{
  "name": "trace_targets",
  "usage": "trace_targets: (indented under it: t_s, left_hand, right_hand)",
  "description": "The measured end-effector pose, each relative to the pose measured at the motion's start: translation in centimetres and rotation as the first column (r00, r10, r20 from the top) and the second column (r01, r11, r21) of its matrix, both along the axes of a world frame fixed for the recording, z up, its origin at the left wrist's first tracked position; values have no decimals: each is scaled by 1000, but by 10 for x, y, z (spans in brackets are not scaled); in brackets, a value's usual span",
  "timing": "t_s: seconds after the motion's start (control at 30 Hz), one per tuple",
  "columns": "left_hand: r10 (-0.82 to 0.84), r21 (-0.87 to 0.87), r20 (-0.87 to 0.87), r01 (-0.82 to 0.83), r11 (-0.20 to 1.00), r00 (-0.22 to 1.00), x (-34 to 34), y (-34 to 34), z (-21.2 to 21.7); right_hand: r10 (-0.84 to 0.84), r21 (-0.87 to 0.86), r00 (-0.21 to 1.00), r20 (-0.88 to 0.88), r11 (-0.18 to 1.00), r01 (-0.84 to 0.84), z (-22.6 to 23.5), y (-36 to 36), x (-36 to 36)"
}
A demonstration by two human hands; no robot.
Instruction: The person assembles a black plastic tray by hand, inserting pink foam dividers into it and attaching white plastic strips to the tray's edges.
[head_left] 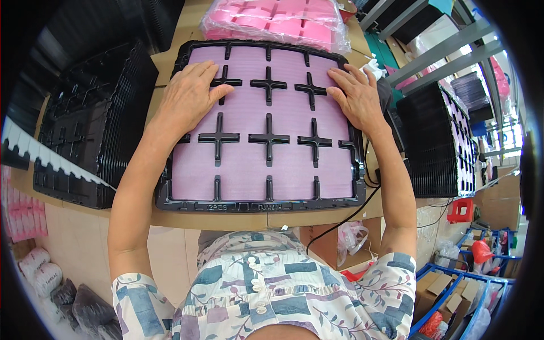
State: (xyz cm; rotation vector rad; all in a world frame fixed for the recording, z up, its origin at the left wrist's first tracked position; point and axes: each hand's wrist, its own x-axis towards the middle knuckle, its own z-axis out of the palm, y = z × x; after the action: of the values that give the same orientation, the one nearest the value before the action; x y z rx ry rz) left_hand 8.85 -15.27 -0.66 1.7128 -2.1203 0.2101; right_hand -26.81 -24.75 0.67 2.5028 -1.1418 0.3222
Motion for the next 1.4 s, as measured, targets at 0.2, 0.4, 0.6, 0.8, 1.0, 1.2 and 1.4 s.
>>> trace_targets:
  t_s: [0.2, 0.4, 0.6, 0.8, 1.0, 1.2, 1.4]
  left_hand:
    - [-7, 23, -34, 8, 1000, 999, -6, -4, -3]
    - [-28, -17, 19, 29, 999, 999, 4, -23, -4]
    - [-67, 9, -71, 67, 998, 995, 26, -28, -1]
    - [93, -110, 7, -91, 990, 996, 39, -16, 4]
    - [60, -185, -77, -74, 980, 995, 34, -1, 1]
    - [34, -76, -4, -34, 997, 999, 21, 3, -10]
    - [-2, -62, -126, -6, 998, 992, 17, 107, 16]
  right_hand:
    - [-56, -48, 998, -2, 997, 56, -7, 5, -5]
    - [-40, -2, 996, 76, 999, 40, 6, -11, 5]
    - [22, -19, 987, 159, 1000, -19, -6, -19, -4]
    - [61, 151, 977, 204, 984, -92, 6, -13, -10]
    - [36, 149, 971, 235, 986, -72, 4, 12, -13]
    - [45, 181, 992, 115, 981, -65, 12, 8, -15]
    - [256, 250, 922, 290, 910, -331, 28, 103, -36]
